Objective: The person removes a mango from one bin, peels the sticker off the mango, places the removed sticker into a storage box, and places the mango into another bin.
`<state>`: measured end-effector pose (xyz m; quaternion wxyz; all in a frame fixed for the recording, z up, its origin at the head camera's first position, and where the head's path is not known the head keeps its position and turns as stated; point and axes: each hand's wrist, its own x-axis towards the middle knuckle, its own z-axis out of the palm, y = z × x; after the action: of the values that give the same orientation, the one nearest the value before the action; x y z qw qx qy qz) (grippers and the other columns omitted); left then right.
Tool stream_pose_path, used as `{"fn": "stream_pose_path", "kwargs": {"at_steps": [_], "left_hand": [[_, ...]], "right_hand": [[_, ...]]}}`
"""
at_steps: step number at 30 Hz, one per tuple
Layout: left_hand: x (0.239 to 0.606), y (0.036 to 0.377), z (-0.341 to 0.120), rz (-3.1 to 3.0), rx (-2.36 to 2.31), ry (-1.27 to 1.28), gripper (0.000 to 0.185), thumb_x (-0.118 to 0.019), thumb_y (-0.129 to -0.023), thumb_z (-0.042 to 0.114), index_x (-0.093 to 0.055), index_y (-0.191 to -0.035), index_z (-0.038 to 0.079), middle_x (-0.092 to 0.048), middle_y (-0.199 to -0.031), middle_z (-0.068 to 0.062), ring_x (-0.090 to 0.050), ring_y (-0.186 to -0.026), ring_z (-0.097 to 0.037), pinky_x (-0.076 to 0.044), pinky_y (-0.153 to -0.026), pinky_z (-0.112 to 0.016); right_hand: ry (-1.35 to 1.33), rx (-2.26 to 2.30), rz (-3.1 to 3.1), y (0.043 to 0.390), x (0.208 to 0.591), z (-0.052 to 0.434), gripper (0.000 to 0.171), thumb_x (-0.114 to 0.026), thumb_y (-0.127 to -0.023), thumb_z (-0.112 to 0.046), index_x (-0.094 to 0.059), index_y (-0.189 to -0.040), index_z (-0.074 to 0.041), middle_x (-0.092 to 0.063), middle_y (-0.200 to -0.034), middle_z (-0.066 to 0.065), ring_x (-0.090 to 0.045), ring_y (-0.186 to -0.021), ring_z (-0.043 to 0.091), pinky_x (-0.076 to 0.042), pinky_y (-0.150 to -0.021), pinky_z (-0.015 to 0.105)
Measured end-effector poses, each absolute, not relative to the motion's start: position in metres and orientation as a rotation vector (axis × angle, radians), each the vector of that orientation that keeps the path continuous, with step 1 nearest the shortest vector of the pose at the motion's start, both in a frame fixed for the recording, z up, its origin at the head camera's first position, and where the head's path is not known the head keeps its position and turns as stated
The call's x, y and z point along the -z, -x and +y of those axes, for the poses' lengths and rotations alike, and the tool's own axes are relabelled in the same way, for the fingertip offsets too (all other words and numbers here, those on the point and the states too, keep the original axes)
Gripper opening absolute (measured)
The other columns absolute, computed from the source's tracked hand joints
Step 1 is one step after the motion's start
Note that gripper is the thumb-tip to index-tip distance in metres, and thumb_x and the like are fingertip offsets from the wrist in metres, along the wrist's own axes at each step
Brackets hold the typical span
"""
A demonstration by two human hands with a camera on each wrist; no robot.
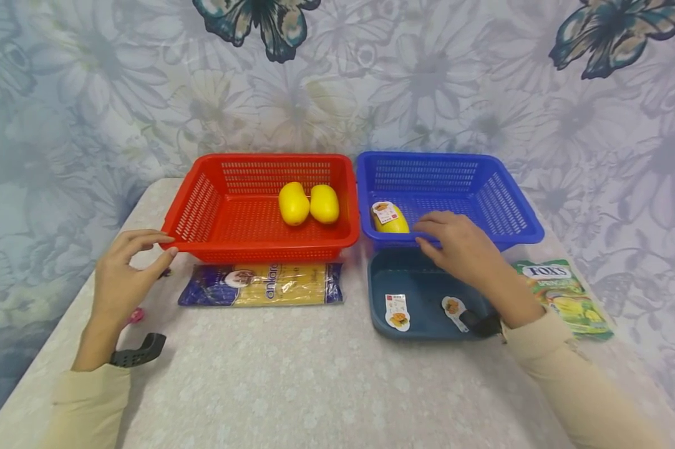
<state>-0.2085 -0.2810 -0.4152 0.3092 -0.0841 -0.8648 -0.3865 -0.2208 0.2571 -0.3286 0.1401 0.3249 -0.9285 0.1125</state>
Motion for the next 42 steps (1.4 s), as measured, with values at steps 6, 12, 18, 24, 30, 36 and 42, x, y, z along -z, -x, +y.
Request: {"fn": "stream_pose_path", "kwargs": {"at_steps": [6,12,18,24,30,36,42], "left_hand": [[0.414,0.208,-0.281,-2.288,1.02,0.219,0.024,-0.082,-0.082,0.009,-0.077,-0.106,0.007,-0.067,-0.115,-0.005,-0.056,-0.107,-0.009,-0.039,-0.089,-0.012],[0.414,0.208,-0.281,-2.291,1.018,0.212,0.024,-0.082,-0.082,0.009,-0.077,-0.106,0.006,-0.066,-0.116,-0.004,-0.054,-0.107,-0.003,-0.038,-0.089,-0.012],[0.415,0.207,-0.282,-2.302,1.011,0.191,0.024,-0.082,-0.083,0.01,-0.077,-0.107,0.007,-0.066,-0.116,-0.004,-0.052,-0.107,0.0,-0.038,-0.089,-0.011],[0.414,0.206,-0.281,-2.314,1.008,0.178,0.024,-0.081,-0.084,0.011,-0.077,-0.107,0.007,-0.066,-0.117,-0.004,-0.051,-0.106,0.003,-0.038,-0.089,-0.011],[0.415,0.206,-0.279,-2.31,1.014,0.173,0.024,-0.081,-0.084,0.011,-0.077,-0.107,0.007,-0.066,-0.117,-0.004,-0.051,-0.106,0.004,-0.039,-0.089,-0.011],[0.417,0.208,-0.278,-2.301,1.009,0.182,0.024,-0.082,-0.083,0.01,-0.077,-0.107,0.006,-0.066,-0.117,-0.005,-0.05,-0.106,0.005,-0.038,-0.089,-0.011],[0.417,0.207,-0.276,-2.306,1.007,0.168,0.025,-0.081,-0.084,0.012,-0.077,-0.108,0.005,-0.065,-0.118,-0.006,-0.05,-0.106,0.006,-0.038,-0.089,-0.01]], "right_hand": [[-0.902,-0.313,-2.681,0.219,0.33,0.274,0.024,-0.076,-0.086,-0.003,-0.073,-0.109,0.001,-0.069,-0.11,0.015,-0.065,-0.103,0.035,-0.053,-0.088,0.053],[-0.865,-0.299,-2.685,0.219,0.332,0.289,0.024,-0.076,-0.085,-0.002,-0.073,-0.109,0.0,-0.07,-0.109,0.015,-0.065,-0.102,0.035,-0.052,-0.087,0.054],[-0.804,-0.275,-2.693,0.218,0.332,0.306,0.023,-0.077,-0.085,-0.003,-0.074,-0.108,0.001,-0.069,-0.109,0.017,-0.065,-0.103,0.037,-0.051,-0.088,0.056],[-0.741,-0.271,-2.7,0.216,0.334,0.325,0.023,-0.077,-0.083,-0.001,-0.073,-0.106,0.003,-0.069,-0.108,0.02,-0.064,-0.103,0.04,-0.05,-0.089,0.058],[-0.674,-0.249,-2.728,0.215,0.335,0.346,0.024,-0.077,-0.084,-0.001,-0.072,-0.107,0.005,-0.068,-0.11,0.024,-0.063,-0.104,0.043,-0.049,-0.088,0.059],[-0.625,-0.258,-2.762,0.212,0.335,0.365,0.026,-0.076,-0.084,-0.001,-0.071,-0.109,0.007,-0.067,-0.11,0.025,-0.062,-0.104,0.044,-0.049,-0.088,0.061],[-0.586,-0.258,-2.778,0.208,0.336,0.38,0.026,-0.074,-0.086,0.0,-0.07,-0.11,0.007,-0.066,-0.111,0.027,-0.06,-0.106,0.046,-0.047,-0.089,0.063]]}}
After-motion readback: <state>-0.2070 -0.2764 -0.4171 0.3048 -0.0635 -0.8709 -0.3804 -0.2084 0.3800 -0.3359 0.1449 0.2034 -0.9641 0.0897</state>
